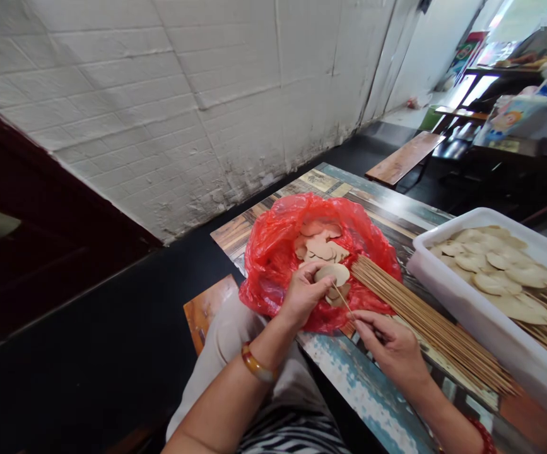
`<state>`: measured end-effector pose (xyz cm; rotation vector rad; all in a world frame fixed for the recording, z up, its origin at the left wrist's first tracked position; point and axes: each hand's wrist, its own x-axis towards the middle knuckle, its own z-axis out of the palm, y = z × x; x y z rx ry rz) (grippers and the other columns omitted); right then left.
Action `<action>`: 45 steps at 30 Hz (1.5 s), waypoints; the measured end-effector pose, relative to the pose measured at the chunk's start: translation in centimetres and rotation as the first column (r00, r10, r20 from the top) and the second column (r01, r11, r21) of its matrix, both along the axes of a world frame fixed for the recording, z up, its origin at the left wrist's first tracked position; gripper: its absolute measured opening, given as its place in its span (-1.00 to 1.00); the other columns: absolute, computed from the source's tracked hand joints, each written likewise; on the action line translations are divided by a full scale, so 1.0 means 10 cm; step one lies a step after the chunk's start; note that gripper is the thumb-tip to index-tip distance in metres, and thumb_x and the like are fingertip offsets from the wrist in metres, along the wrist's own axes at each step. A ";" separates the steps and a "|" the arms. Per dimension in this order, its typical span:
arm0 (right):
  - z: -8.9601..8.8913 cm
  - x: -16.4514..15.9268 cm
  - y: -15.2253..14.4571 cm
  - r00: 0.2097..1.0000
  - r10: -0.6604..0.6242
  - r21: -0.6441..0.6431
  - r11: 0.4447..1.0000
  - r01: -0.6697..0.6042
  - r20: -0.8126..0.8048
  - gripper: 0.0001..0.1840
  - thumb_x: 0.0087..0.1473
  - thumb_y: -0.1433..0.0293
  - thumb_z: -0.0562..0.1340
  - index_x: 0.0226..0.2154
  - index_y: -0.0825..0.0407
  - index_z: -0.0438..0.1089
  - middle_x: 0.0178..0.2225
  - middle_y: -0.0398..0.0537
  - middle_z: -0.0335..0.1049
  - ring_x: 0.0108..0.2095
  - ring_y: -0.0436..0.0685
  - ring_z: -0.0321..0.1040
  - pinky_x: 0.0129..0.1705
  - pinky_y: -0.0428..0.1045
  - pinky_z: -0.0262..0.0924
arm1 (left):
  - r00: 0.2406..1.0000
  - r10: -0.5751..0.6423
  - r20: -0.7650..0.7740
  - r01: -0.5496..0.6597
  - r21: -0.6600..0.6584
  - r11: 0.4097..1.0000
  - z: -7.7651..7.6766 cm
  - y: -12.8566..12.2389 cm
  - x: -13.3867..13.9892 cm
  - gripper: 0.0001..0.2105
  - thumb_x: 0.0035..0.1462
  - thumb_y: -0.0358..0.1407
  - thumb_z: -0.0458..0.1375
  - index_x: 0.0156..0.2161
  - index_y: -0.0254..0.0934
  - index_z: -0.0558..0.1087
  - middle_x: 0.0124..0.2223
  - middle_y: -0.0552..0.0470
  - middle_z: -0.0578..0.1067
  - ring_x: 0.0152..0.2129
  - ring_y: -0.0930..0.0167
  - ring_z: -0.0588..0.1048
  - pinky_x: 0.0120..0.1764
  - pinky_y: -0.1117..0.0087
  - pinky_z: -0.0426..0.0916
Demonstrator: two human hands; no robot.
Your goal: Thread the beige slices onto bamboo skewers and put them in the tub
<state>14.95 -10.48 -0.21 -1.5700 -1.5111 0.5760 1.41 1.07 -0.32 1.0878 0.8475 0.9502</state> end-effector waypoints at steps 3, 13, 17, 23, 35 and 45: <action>0.01 0.00 0.01 1.000 0.000 0.000 1.000 0.000 -0.007 -0.79 0.05 0.36 0.14 -0.33 0.08 0.46 -0.38 -0.03 0.52 -0.43 0.04 0.44 -0.39 -0.11 0.32 | 1.000 0.007 0.008 -0.007 0.000 1.000 -0.03 0.00 -0.01 -0.72 -0.14 -0.28 0.22 -0.24 -0.32 0.45 -0.38 0.03 0.45 -0.56 0.55 0.35 -0.49 0.56 0.23; 0.01 0.00 -0.01 0.999 -0.025 -0.030 0.999 0.026 0.029 -0.77 0.03 0.35 0.14 -0.34 0.10 0.48 -0.39 -0.01 0.52 -0.46 0.05 0.44 -0.43 -0.10 0.33 | 0.995 -0.028 0.099 0.031 -0.026 0.999 -0.02 0.00 -0.03 -0.69 -0.16 -0.34 0.22 -0.20 -0.31 0.40 -0.33 0.05 0.45 -0.57 0.59 0.34 -0.51 0.58 0.21; 0.02 0.00 -0.01 0.999 -0.021 -0.035 0.999 0.022 0.041 -0.76 0.04 0.35 0.13 -0.33 0.08 0.48 -0.37 -0.01 0.53 -0.42 0.07 0.46 -0.40 -0.09 0.33 | 0.999 -0.024 0.038 0.023 0.022 0.999 -0.01 -0.01 -0.02 -0.71 -0.16 -0.35 0.21 -0.22 -0.33 0.42 -0.32 0.03 0.45 -0.52 0.54 0.37 -0.45 0.55 0.25; 0.04 0.00 -0.01 0.999 -0.032 -0.062 0.998 0.033 0.022 -0.75 0.03 0.33 0.13 -0.32 0.09 0.48 -0.37 0.00 0.53 -0.41 0.08 0.46 -0.39 -0.08 0.34 | 1.000 -0.017 -0.006 0.018 0.106 0.994 -0.01 -0.02 -0.01 -0.70 -0.15 -0.40 0.16 -0.20 -0.33 0.42 -0.26 -0.01 0.46 -0.37 0.45 0.41 -0.31 0.49 0.30; 0.05 -0.01 -0.02 0.998 -0.054 -0.050 0.997 0.054 0.009 -0.76 0.02 0.33 0.14 -0.34 0.06 0.49 -0.38 -0.01 0.53 -0.42 0.09 0.47 -0.40 -0.07 0.36 | 0.990 0.043 -0.133 -0.016 0.204 0.979 -0.09 0.00 -0.03 -0.68 -0.13 -0.45 0.12 -0.17 -0.29 0.42 -0.23 -0.02 0.47 -0.27 0.39 0.42 -0.19 0.41 0.29; 0.05 0.02 -0.01 1.000 -0.025 -0.057 0.998 0.026 0.018 -0.77 0.03 0.33 0.14 -0.34 0.03 0.49 -0.36 -0.04 0.53 -0.38 0.09 0.47 -0.33 -0.06 0.36 | 0.972 0.058 -0.226 0.028 0.361 0.932 -0.04 -0.03 -0.02 -0.68 -0.10 -0.48 0.06 -0.17 -0.29 0.43 -0.20 -0.01 0.48 -0.26 0.40 0.42 -0.19 0.43 0.29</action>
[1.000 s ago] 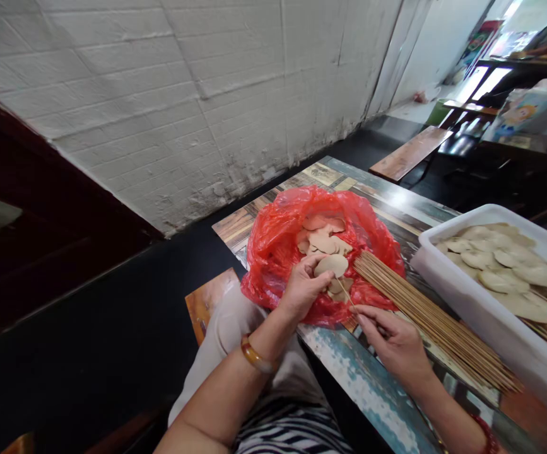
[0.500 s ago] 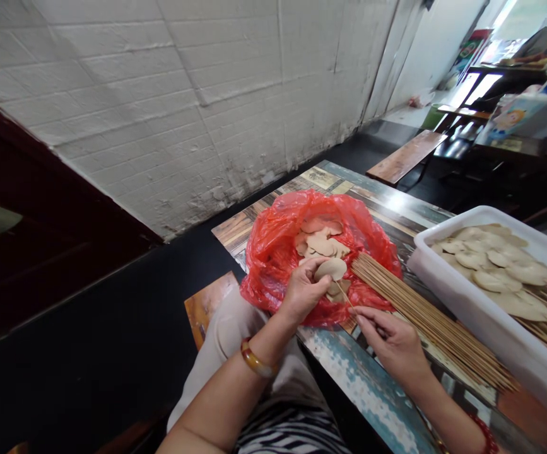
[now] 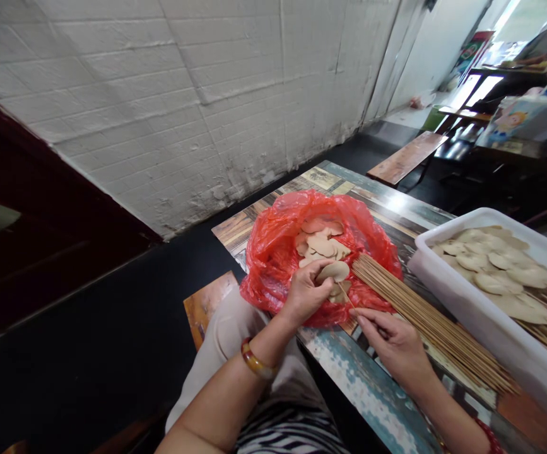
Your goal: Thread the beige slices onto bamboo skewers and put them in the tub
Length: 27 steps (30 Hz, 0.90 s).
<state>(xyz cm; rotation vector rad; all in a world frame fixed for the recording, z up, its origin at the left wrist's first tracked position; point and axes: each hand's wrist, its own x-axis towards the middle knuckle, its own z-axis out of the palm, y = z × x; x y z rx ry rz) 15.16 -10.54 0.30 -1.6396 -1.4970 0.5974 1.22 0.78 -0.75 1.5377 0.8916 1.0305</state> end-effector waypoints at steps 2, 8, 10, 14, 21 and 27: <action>-0.01 0.01 0.00 1.000 0.005 -0.003 1.000 -0.005 0.008 -0.77 0.03 0.34 0.14 -0.34 0.06 0.49 -0.36 -0.02 0.53 -0.38 0.09 0.47 -0.33 -0.06 0.36 | 1.000 -0.014 -0.018 0.015 0.004 1.000 0.00 -0.01 0.00 -0.68 -0.09 -0.48 0.05 -0.15 -0.29 0.42 -0.19 -0.02 0.49 -0.26 0.39 0.43 -0.18 0.42 0.29; -0.01 0.00 0.01 1.000 -0.005 0.015 1.000 0.005 0.019 -0.77 0.04 0.35 0.13 -0.34 0.03 0.49 -0.37 -0.03 0.54 -0.39 0.09 0.47 -0.35 -0.06 0.36 | 0.996 -0.085 0.001 0.085 -0.045 0.995 0.00 -0.02 0.01 -0.67 -0.05 -0.45 0.03 -0.12 -0.27 0.40 -0.16 -0.02 0.48 -0.25 0.37 0.44 -0.17 0.38 0.31; -0.02 -0.01 0.01 1.000 -0.011 0.027 1.000 0.010 0.028 -0.77 0.04 0.34 0.13 -0.35 0.02 0.49 -0.37 -0.04 0.54 -0.39 0.10 0.47 -0.35 -0.05 0.36 | 0.995 -0.094 0.022 0.095 -0.071 0.993 0.01 -0.03 0.01 -0.65 -0.06 -0.45 0.05 -0.10 -0.26 0.40 -0.16 -0.01 0.48 -0.26 0.37 0.45 -0.18 0.38 0.32; -0.05 0.00 0.01 0.999 -0.009 0.027 1.000 0.008 0.043 -0.76 0.05 0.32 0.12 -0.35 0.02 0.49 -0.36 -0.03 0.54 -0.36 0.12 0.48 -0.35 -0.04 0.37 | 0.992 -0.115 0.054 0.120 -0.103 0.987 0.03 -0.04 0.01 -0.64 -0.08 -0.45 0.08 -0.10 -0.23 0.40 -0.17 0.00 0.48 -0.26 0.36 0.45 -0.18 0.36 0.33; -0.10 0.03 0.01 0.998 -0.005 0.060 0.998 0.001 0.070 -0.76 0.05 0.33 0.12 -0.34 0.00 0.49 -0.34 -0.03 0.53 -0.34 0.12 0.47 -0.32 -0.02 0.37 | 0.987 -0.138 0.083 0.149 -0.141 0.979 0.03 -0.05 0.03 -0.60 -0.12 -0.45 0.12 -0.09 -0.22 0.40 -0.15 0.00 0.47 -0.26 0.37 0.43 -0.20 0.38 0.33; -0.07 0.02 0.01 0.998 0.003 0.061 0.998 -0.006 0.057 -0.77 0.06 0.34 0.12 -0.33 0.01 0.48 -0.33 -0.03 0.53 -0.33 0.11 0.47 -0.27 -0.01 0.37 | 0.980 -0.139 0.146 0.161 -0.155 0.975 0.04 -0.03 0.02 -0.56 -0.13 -0.45 0.14 -0.05 -0.23 0.36 -0.13 -0.02 0.44 -0.28 0.40 0.43 -0.21 0.40 0.32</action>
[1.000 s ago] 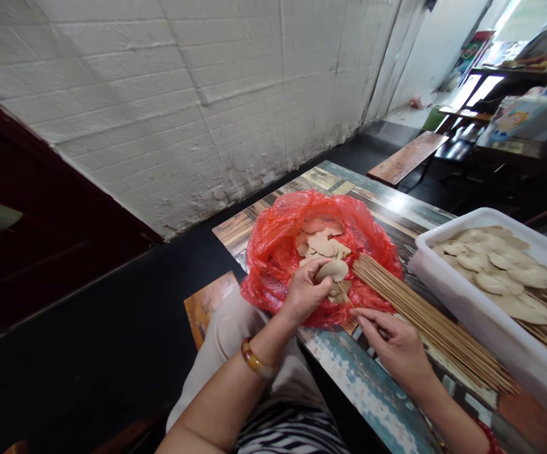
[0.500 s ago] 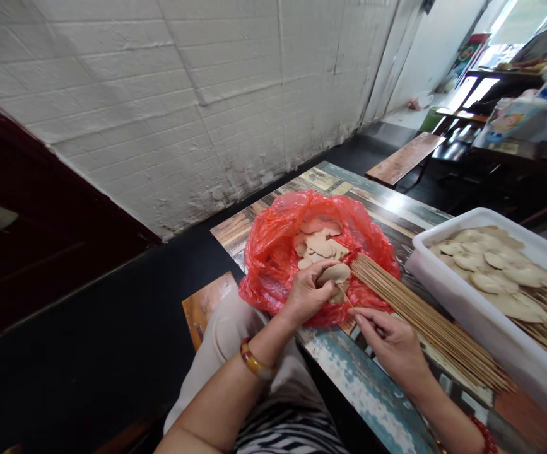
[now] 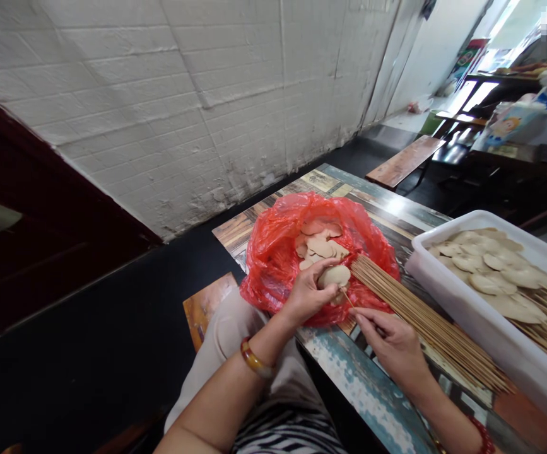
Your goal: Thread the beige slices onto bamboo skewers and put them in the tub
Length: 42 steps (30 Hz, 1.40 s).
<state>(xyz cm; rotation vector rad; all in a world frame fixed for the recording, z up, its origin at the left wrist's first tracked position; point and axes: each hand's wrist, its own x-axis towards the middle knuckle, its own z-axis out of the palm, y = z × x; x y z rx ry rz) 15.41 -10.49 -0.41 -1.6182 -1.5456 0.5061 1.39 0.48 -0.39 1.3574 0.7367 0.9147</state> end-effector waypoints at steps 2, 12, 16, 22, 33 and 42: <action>0.00 0.00 0.00 1.000 0.003 0.013 1.000 -0.003 0.005 -0.78 0.06 0.34 0.13 -0.33 0.01 0.48 -0.33 -0.03 0.53 -0.32 0.11 0.47 -0.26 0.00 0.37 | 0.999 0.017 0.037 -0.016 -0.031 0.999 0.02 0.02 -0.01 -0.55 -0.16 -0.43 0.18 -0.05 -0.27 0.35 -0.11 -0.05 0.43 -0.25 0.39 0.43 -0.20 0.41 0.31; 0.01 0.01 -0.02 0.999 0.015 0.035 0.999 -0.016 0.042 -0.80 0.06 0.32 0.13 -0.36 -0.01 0.47 -0.36 -0.07 0.53 -0.37 0.10 0.46 -0.32 -0.03 0.36 | 0.956 0.033 0.293 0.055 -0.287 0.956 0.01 0.03 -0.04 -0.51 -0.12 -0.28 0.24 -0.04 -0.34 0.28 -0.37 -0.02 0.50 -0.46 0.44 0.47 -0.40 0.49 0.33; 0.01 0.02 -0.02 0.997 0.021 0.023 0.999 -0.023 0.071 -0.80 0.07 0.32 0.13 -0.36 0.00 0.46 -0.36 -0.07 0.52 -0.36 0.09 0.46 -0.30 -0.04 0.34 | 0.945 0.027 0.327 0.077 -0.301 0.950 0.02 0.03 -0.05 -0.53 -0.13 -0.28 0.25 -0.06 -0.34 0.30 -0.42 0.00 0.50 -0.50 0.46 0.47 -0.42 0.51 0.32; 0.04 0.07 -0.02 0.990 0.064 0.036 0.997 -0.069 0.124 -0.81 0.08 0.34 0.13 -0.34 0.00 0.46 -0.34 -0.07 0.52 -0.32 0.09 0.45 -0.23 -0.01 0.32 | 0.944 0.028 0.328 0.077 -0.302 0.950 0.02 0.03 -0.05 -0.54 -0.12 -0.29 0.24 -0.07 -0.36 0.31 -0.47 0.03 0.49 -0.50 0.45 0.47 -0.43 0.51 0.32; 0.05 0.10 0.01 0.982 0.107 0.096 0.988 -0.123 0.157 -0.82 0.08 0.40 0.14 -0.32 0.00 0.47 -0.33 -0.07 0.52 -0.30 0.09 0.45 -0.20 -0.03 0.33 | 0.950 0.021 0.311 0.090 -0.337 0.937 0.01 0.03 -0.04 -0.48 -0.20 -0.24 0.28 -0.07 -0.36 0.31 -0.49 0.04 0.47 -0.58 0.48 0.42 -0.45 0.49 0.30; 0.01 0.09 0.02 0.982 0.111 0.108 0.986 -0.128 0.150 -0.82 0.08 0.40 0.15 -0.30 0.04 0.46 -0.32 -0.03 0.51 -0.29 0.09 0.44 -0.20 -0.03 0.32 | 0.970 -0.017 0.242 0.086 -0.277 0.957 -0.04 0.03 -0.04 -0.50 -0.15 -0.22 0.23 -0.05 -0.36 0.31 -0.58 0.14 0.35 -0.63 0.55 0.34 -0.46 0.51 0.25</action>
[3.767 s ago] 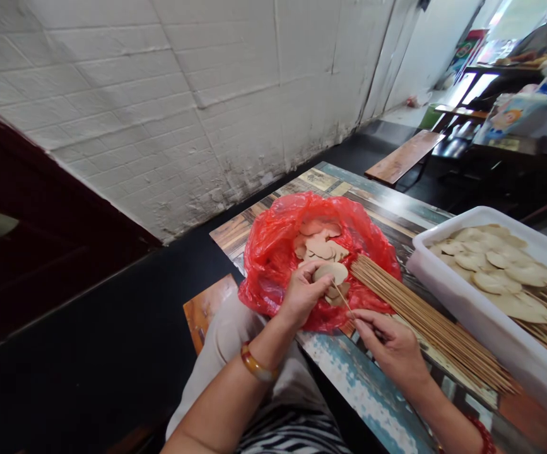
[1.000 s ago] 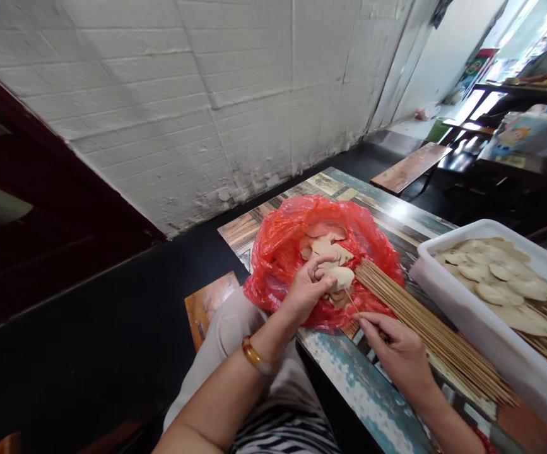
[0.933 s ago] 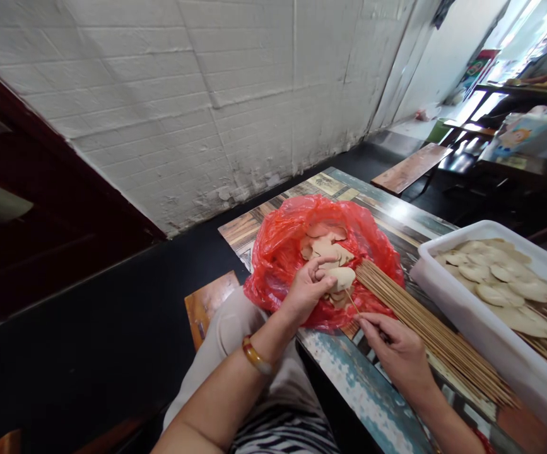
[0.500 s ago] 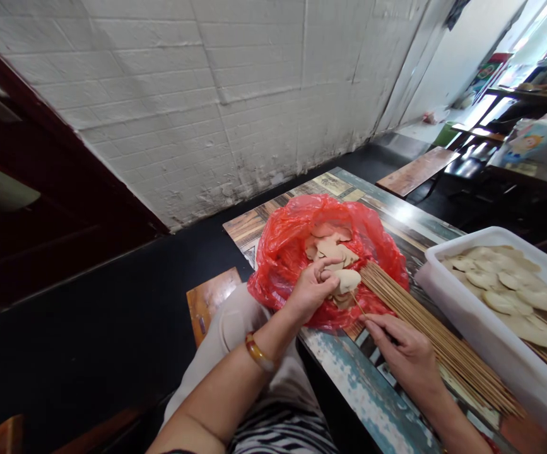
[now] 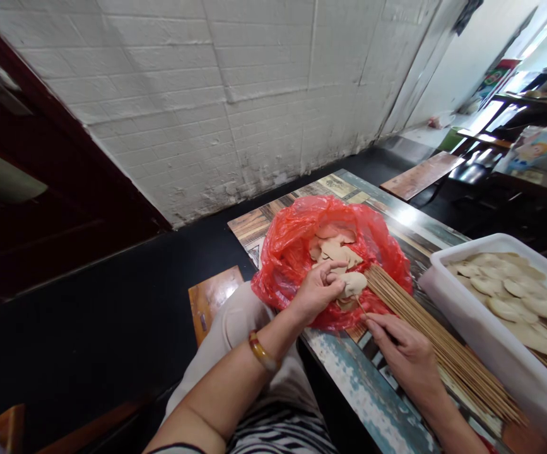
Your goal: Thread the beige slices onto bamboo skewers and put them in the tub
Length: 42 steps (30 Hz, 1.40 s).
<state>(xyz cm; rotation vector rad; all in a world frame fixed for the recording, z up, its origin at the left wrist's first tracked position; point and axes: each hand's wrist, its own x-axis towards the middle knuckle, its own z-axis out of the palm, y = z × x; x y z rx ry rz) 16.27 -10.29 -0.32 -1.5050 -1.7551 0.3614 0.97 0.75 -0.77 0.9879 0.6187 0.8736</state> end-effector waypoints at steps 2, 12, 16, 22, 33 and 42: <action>0.00 -0.01 0.01 1.000 -0.004 0.000 1.000 0.004 -0.008 -0.81 0.08 0.40 0.14 -0.29 0.04 0.46 -0.32 -0.03 0.51 -0.29 0.09 0.44 -0.19 -0.02 0.32 | 1.000 -0.002 -0.004 0.002 0.010 1.000 -0.01 0.00 0.00 -0.50 -0.14 -0.23 0.23 -0.05 -0.36 0.31 -0.58 0.15 0.34 -0.64 0.56 0.33 -0.47 0.52 0.23; 0.03 -0.06 0.04 0.997 -0.040 -0.044 0.998 0.037 -0.070 -0.79 0.07 0.34 0.13 -0.33 0.02 0.47 -0.33 -0.03 0.51 -0.31 0.10 0.45 -0.23 -0.02 0.33 | 1.000 -0.002 0.018 0.002 0.020 1.000 0.02 -0.02 0.00 -0.53 -0.13 -0.25 0.22 -0.07 -0.37 0.30 -0.54 0.11 0.40 -0.62 0.54 0.35 -0.47 0.52 0.22; 0.06 -0.07 0.03 0.986 -0.091 -0.133 0.989 0.073 -0.138 -0.76 0.06 0.27 0.13 -0.37 0.03 0.46 -0.39 -0.04 0.49 -0.38 0.08 0.42 -0.29 -0.05 0.30 | 0.997 0.017 0.074 -0.017 -0.006 1.000 0.05 -0.02 -0.03 -0.50 -0.14 -0.25 0.24 -0.04 -0.36 0.30 -0.45 0.04 0.44 -0.54 0.50 0.39 -0.44 0.53 0.22; 0.06 -0.07 0.02 0.956 -0.166 -0.314 0.946 0.085 -0.240 -0.70 0.06 0.20 0.11 -0.38 0.06 0.43 -0.59 -0.13 0.32 -0.57 0.01 0.26 -0.56 -0.12 0.15 | 0.994 0.051 0.100 -0.039 -0.119 0.992 0.11 0.00 -0.08 -0.53 -0.12 -0.19 0.23 -0.07 -0.33 0.33 -0.39 -0.01 0.45 -0.52 0.52 0.37 -0.47 0.55 0.17; 0.09 -0.12 -0.06 0.873 -0.242 -0.389 0.919 0.066 -0.424 -0.69 0.05 0.17 0.12 -0.35 0.07 0.40 -0.62 -0.22 0.21 -0.67 -0.07 0.12 -0.63 -0.15 0.06 | 0.995 -0.103 -0.015 0.101 -0.079 0.992 0.25 -0.11 -0.03 -0.65 -0.15 -0.17 0.26 -0.28 -0.41 0.46 -0.43 -0.02 0.43 -0.55 0.54 0.35 -0.46 0.52 0.20; 0.08 -0.12 -0.08 0.892 -0.209 -0.370 0.928 0.051 -0.400 -0.69 0.04 0.17 0.13 -0.36 0.06 0.42 -0.64 -0.21 0.22 -0.69 -0.06 0.13 -0.66 -0.14 0.06 | 0.999 0.035 0.019 -0.032 -0.149 0.988 0.21 -0.18 0.04 -0.59 -0.19 -0.11 0.26 -0.27 -0.42 0.50 -0.47 -0.02 0.43 -0.61 0.56 0.29 -0.51 0.51 0.15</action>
